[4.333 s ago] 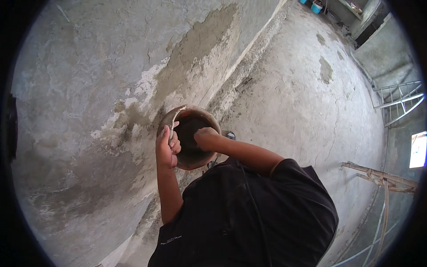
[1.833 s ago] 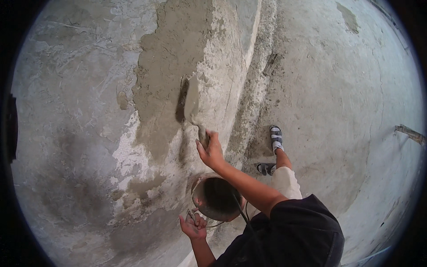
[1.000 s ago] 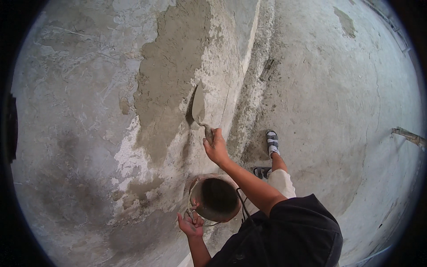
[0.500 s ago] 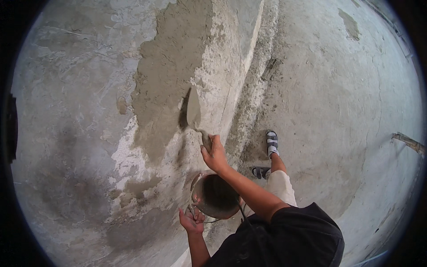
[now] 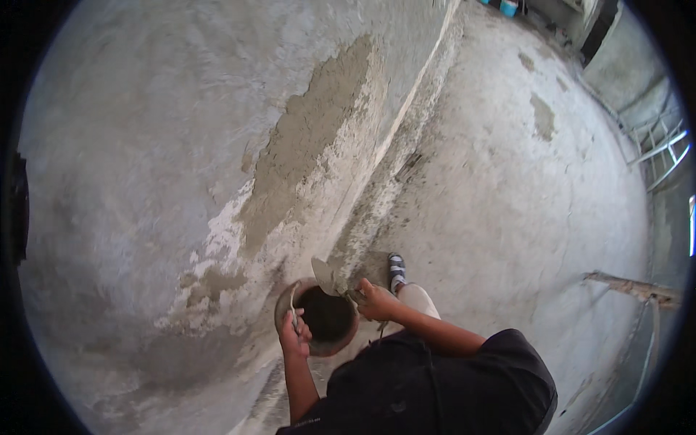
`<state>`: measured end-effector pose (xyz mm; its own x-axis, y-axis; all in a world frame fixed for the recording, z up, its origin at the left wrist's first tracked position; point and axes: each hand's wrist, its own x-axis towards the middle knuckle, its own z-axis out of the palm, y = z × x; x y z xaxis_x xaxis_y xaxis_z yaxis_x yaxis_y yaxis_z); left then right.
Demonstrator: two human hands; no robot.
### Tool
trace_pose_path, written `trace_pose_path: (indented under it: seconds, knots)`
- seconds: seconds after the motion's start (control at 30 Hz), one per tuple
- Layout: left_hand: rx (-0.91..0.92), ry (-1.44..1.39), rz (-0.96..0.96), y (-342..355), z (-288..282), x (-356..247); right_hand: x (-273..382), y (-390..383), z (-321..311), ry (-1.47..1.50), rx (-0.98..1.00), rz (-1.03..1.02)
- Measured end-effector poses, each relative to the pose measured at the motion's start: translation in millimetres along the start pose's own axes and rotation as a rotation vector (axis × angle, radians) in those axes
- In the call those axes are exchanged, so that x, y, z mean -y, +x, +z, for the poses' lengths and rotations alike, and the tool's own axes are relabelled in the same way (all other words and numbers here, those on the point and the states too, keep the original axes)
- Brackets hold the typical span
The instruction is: The person scoops plaster from a bucket with a trowel, applies it onto a wall, and smooths the surface using a float.
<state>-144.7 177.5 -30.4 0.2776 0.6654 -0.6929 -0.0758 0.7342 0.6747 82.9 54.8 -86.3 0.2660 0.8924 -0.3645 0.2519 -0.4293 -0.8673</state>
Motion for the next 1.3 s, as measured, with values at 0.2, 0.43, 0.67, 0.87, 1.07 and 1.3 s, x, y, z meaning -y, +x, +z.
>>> trace_pose_path:
  seconds: [0.2,0.43,0.67,0.87,1.07,1.3]
  knots:
    - [0.056,-0.058,0.029,-5,72,1,17,-3,-67,-0.349,0.465,0.000]
    - [0.052,-0.205,0.111,16,162,23,-8,61,-126,-0.337,0.541,-0.269]
    - [-0.182,-0.471,0.162,41,267,84,-142,160,-344,-0.122,0.266,-0.223]
    - [-0.366,-0.586,0.065,44,327,143,-324,170,-535,-0.722,-0.008,0.266]
    - [-0.700,-0.954,-0.173,53,327,252,-424,197,-606,-0.574,0.152,0.583]
    - [-1.042,-1.208,-0.103,41,362,426,-526,387,-581,-1.177,0.445,0.287]
